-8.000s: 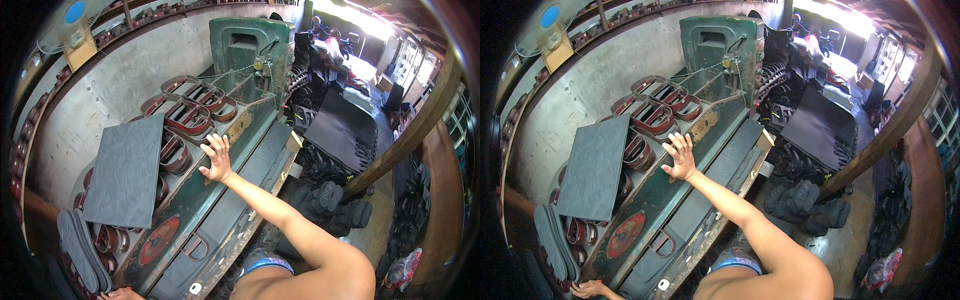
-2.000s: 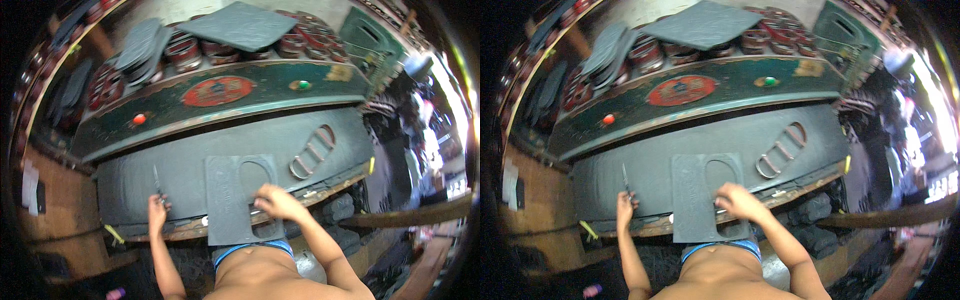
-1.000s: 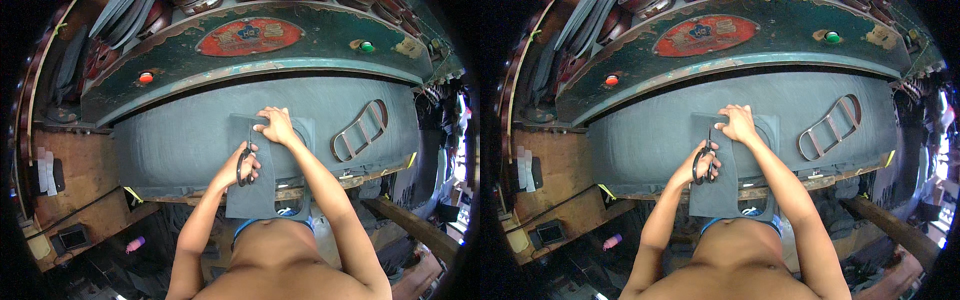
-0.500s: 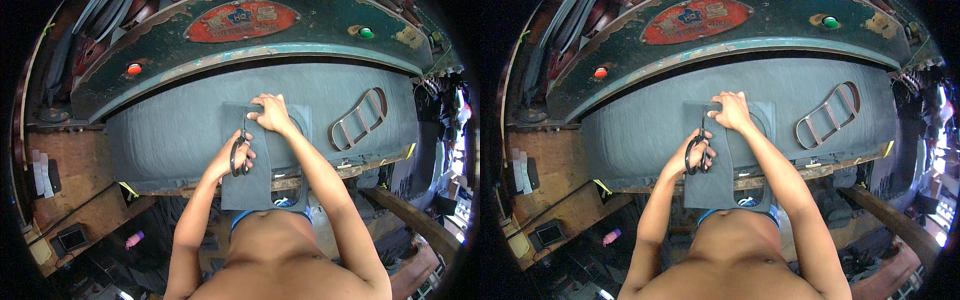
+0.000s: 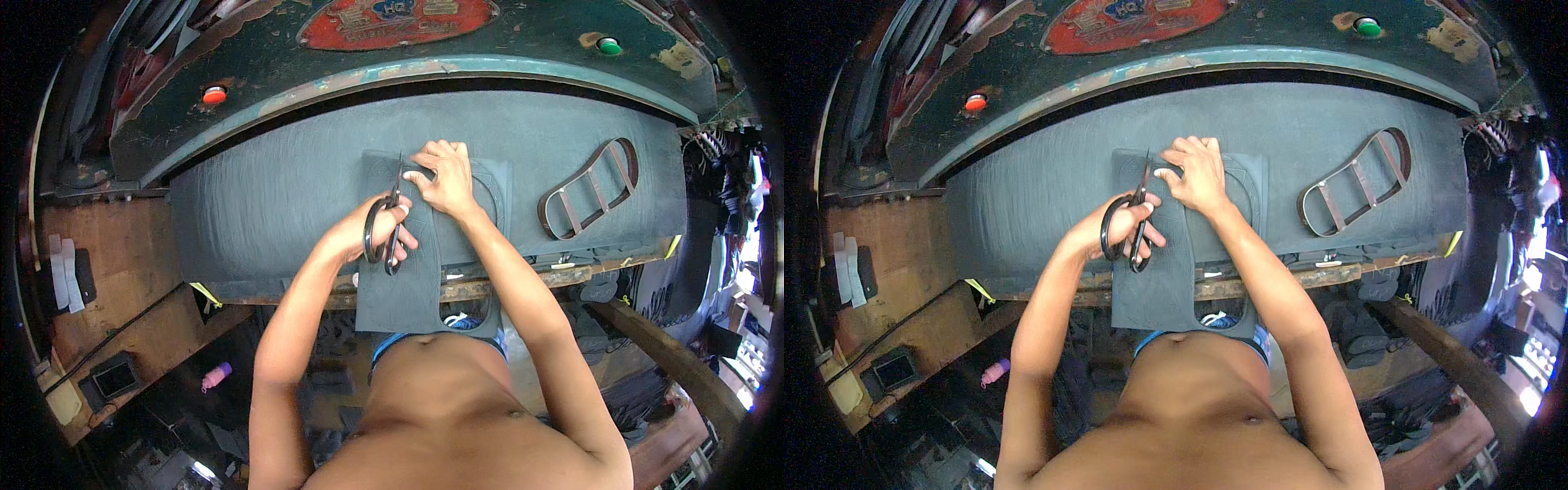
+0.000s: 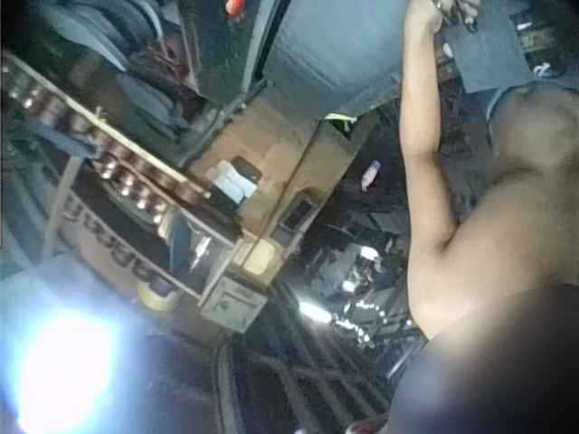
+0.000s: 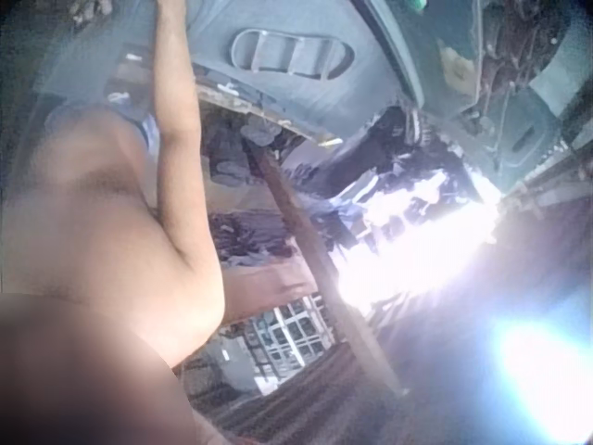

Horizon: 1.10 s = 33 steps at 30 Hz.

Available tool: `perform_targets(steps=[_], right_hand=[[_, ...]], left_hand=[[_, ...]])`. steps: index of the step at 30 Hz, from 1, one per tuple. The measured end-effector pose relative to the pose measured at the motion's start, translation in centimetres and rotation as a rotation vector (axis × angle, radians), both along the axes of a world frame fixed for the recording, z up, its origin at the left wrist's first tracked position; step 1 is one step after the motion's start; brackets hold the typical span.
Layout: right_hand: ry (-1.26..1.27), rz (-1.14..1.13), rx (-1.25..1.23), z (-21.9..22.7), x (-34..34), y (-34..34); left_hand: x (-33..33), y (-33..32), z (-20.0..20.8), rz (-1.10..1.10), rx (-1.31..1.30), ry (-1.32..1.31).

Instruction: The person repeatedly places a metal sandal template on a sheet of black rubber, cuts around it with scissors, and stacks the finished soles. The person also moves a large rubber sheet and handles multiple finished soles during the process.

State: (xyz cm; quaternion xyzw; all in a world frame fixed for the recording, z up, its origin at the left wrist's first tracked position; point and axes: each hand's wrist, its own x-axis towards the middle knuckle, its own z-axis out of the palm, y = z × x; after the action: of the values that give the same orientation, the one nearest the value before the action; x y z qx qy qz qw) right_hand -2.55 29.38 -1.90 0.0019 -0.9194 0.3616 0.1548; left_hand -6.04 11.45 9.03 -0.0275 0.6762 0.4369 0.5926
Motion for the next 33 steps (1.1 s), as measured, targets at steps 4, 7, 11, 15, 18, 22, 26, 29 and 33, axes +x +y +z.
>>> perform_targets(steps=[4,7,11,15,18,22,26,29,33], right_hand=[[0.048,0.001,-0.006,-0.5,0.2,0.0],[0.073,0.010,-0.023,-0.6,0.3,0.2],[0.037,0.015,-0.051,-0.2,0.2,0.3],[-0.063,0.006,-0.022,-0.1,0.0,0.5],[-0.164,0.015,-0.015,-0.2,-0.4,0.5],[-0.295,0.016,-0.220,2.4,-1.8,1.7],[-0.185,0.070,-0.532,10.4,-0.9,6.5],[-0.103,0.064,-1.060,15.4,3.5,8.2],[-0.425,-0.416,-0.679,13.6,13.9,1.9]], left_hand=[[-0.8,1.0,-0.1,-0.031,-0.033,0.041],[-0.6,1.3,-0.1,-0.062,-0.057,0.123],[1.3,0.3,1.2,0.066,0.062,0.148],[5.0,-4.0,4.5,0.225,0.242,0.223],[6.8,-8.8,5.9,0.417,0.206,0.428],[8.8,-14.9,5.7,0.682,0.118,0.481],[11.5,-20.1,5.4,0.889,0.123,0.551],[12.8,-23.0,5.7,0.989,0.124,0.726],[12.7,-24.9,5.4,1.093,0.067,0.831]])
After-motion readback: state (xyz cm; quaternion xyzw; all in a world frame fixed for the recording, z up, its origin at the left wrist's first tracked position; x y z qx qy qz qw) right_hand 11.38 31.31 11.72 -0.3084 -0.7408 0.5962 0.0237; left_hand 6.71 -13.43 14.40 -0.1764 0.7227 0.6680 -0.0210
